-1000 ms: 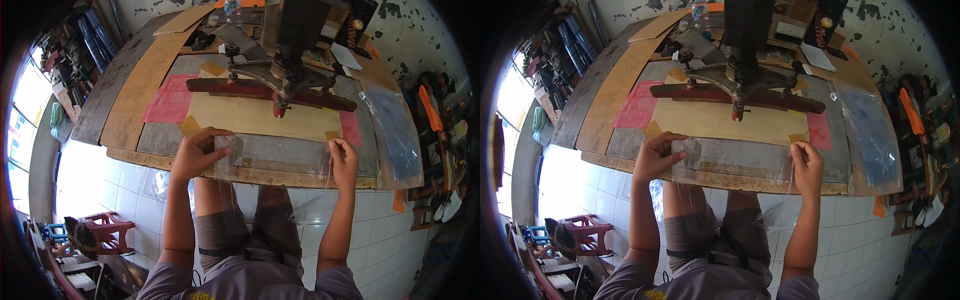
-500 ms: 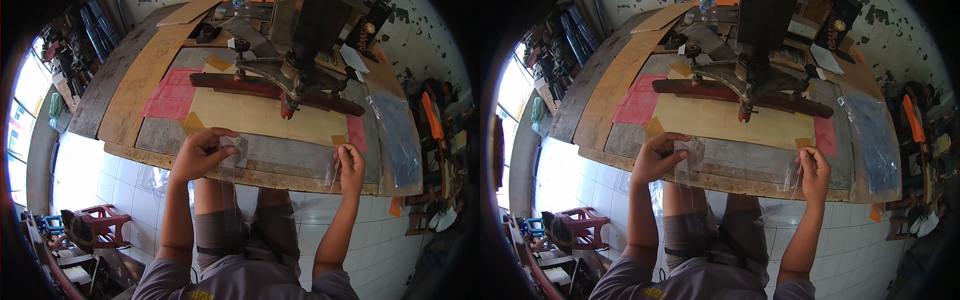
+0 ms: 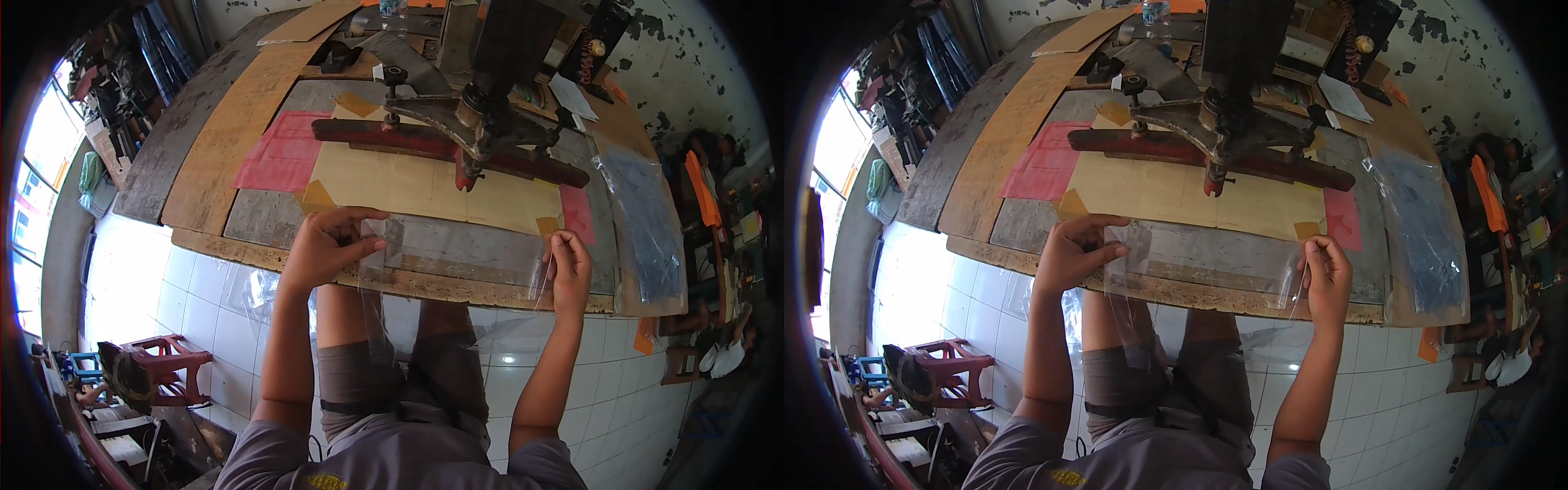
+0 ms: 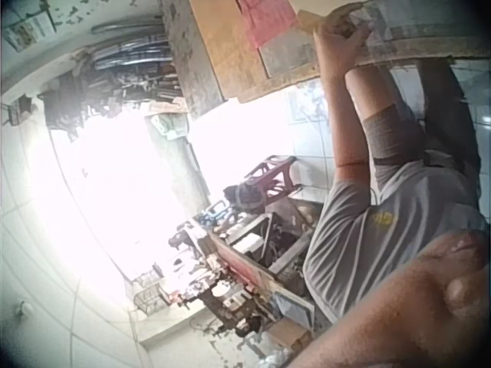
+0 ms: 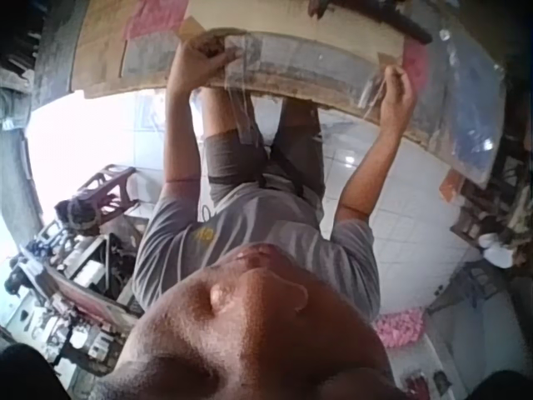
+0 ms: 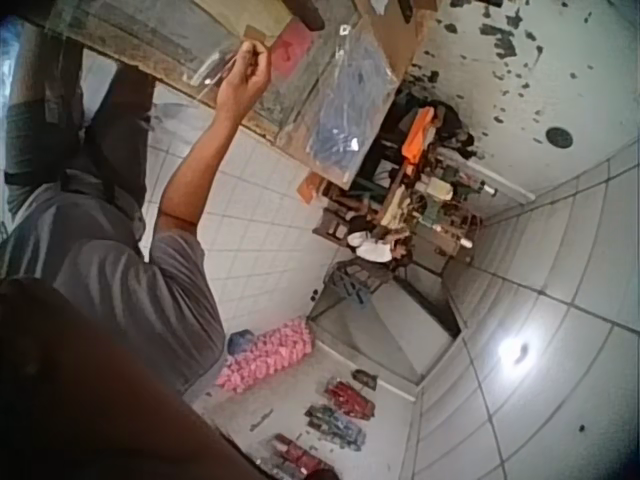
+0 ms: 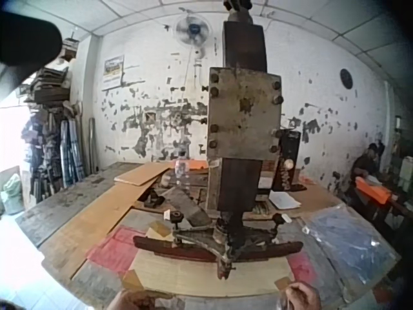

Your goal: The person holds a transparent plastic sheet, positions it on a manufacturing plate under a heat-sealing machine, and then handles the resulting bag by checking the edges and folding it.

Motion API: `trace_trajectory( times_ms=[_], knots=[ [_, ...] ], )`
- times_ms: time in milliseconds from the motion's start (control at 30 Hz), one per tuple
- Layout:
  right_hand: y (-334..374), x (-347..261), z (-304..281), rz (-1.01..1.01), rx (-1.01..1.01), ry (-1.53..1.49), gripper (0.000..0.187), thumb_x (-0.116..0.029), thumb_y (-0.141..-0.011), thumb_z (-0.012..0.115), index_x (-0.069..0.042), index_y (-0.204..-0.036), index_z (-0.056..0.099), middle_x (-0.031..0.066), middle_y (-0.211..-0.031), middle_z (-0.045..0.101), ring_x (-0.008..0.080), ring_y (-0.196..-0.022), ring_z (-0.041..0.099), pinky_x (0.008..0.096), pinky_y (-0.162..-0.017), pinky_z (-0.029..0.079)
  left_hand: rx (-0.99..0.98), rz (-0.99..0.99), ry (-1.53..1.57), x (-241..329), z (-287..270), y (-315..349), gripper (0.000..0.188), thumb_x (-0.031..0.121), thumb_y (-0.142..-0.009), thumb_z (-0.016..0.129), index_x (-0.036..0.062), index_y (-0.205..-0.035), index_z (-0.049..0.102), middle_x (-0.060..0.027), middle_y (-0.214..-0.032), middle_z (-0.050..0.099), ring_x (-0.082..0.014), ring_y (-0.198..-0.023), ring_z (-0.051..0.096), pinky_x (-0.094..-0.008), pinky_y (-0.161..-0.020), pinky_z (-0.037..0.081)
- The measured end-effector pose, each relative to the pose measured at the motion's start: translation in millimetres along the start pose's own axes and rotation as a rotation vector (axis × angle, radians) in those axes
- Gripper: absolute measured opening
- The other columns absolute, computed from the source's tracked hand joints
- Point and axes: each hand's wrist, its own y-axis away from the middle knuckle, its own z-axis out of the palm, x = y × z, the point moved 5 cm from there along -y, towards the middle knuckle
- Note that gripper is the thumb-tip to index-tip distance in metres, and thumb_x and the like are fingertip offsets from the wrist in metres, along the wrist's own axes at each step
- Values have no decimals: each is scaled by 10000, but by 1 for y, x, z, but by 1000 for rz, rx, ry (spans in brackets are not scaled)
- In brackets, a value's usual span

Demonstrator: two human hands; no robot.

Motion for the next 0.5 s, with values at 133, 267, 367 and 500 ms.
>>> trace_trajectory(
  times_ms=[133, 267, 367, 500],
  knots=[
    [1, 0, 0, -4, 6, -5, 173, -200, -1035, 640, -34, -1017, 685, -24, -758, 603, 9, -617, 481, 190, -521, 344, 12, -25, 36, -3, -1, 0, 341, 118, -845, 840, 54, -1170, 758, 14, -575, 616, -12, -538, 528, -217, -538, 381],
    [2, 2, -2, -15, 3, -10, 162, -192, -1015, 677, -31, -1025, 688, -23, -775, 618, 9, -652, 513, 188, -535, 362, 2, -27, 7, 0, 0, 0, 338, 119, -850, 837, 57, -1172, 759, 14, -569, 613, -11, -535, 526, -216, -540, 382],
    [2, 1, -1, -8, 4, -22, 169, -200, -1018, 674, -32, -1021, 692, -19, -779, 622, 10, -644, 501, 187, -534, 351, 5, -44, 38, -3, 1, 1, 344, 109, -848, 837, 60, -1180, 758, 28, -587, 616, -9, -547, 530, -214, -541, 381],
    [3, -1, -1, -34, 20, -45, 178, -203, -1020, 668, -27, -1015, 695, -17, -779, 624, 16, -646, 492, 193, -550, 354, 28, -35, 79, -4, 1, 1, 364, 94, -839, 845, 63, -1190, 757, 46, -651, 621, -10, -567, 527, -214, -544, 386]
  ],
)
